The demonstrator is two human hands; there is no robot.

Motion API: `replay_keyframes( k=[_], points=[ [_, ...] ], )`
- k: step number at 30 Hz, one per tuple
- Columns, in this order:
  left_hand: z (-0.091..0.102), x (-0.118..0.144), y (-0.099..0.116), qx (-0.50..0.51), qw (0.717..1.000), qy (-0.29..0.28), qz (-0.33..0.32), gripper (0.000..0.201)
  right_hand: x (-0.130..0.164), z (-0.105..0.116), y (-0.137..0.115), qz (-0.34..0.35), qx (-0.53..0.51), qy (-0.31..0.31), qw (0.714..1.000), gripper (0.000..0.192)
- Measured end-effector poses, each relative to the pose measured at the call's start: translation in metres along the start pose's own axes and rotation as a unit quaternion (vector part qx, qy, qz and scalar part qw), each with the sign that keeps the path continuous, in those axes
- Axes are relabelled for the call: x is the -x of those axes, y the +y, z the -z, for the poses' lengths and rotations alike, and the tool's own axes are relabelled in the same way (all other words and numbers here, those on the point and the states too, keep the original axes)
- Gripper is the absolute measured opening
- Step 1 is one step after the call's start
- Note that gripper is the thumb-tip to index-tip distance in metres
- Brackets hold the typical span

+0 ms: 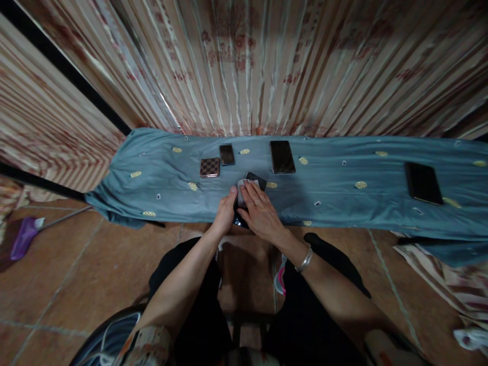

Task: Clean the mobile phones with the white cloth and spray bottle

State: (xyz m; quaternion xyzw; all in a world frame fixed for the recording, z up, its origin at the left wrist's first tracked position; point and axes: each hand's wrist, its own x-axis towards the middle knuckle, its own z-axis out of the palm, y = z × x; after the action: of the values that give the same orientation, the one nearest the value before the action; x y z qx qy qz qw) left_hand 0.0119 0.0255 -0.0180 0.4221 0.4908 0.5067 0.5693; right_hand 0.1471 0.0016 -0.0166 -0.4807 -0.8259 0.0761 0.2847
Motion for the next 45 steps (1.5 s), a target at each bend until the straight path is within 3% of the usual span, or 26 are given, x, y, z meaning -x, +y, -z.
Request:
replay_keyframes(
  k=[4, 13, 26, 33, 45],
  points=[
    [0.001, -0.001, 0.0, 0.001, 1.0, 0.008, -0.003, 0.062, 0.0, 0.0, -0.001, 0.0, 0.003, -0.001, 1.0, 0.064],
    [-0.005, 0.005, 0.01, 0.006, 0.999, -0.034, -0.002, 0.063, -0.011, 0.008, 0.02, -0.015, 0.014, 0.032, 0.999, 0.06],
    [-0.008, 0.003, 0.019, 0.095, 0.995, -0.013, 0.015, 0.067, -0.013, 0.009, 0.035, -0.06, -0.02, 0.049, 0.997, 0.061],
    [-0.006, -0.002, 0.018, 0.139, 0.99, 0.005, 0.033, 0.068, -0.013, 0.005, 0.028, -0.076, -0.057, 0.036, 0.995, 0.062],
    [-0.002, -0.011, 0.03, 0.179, 0.983, 0.029, 0.031, 0.067, -0.009, -0.007, 0.008, -0.033, -0.067, 0.02, 0.997, 0.065]
  ],
)
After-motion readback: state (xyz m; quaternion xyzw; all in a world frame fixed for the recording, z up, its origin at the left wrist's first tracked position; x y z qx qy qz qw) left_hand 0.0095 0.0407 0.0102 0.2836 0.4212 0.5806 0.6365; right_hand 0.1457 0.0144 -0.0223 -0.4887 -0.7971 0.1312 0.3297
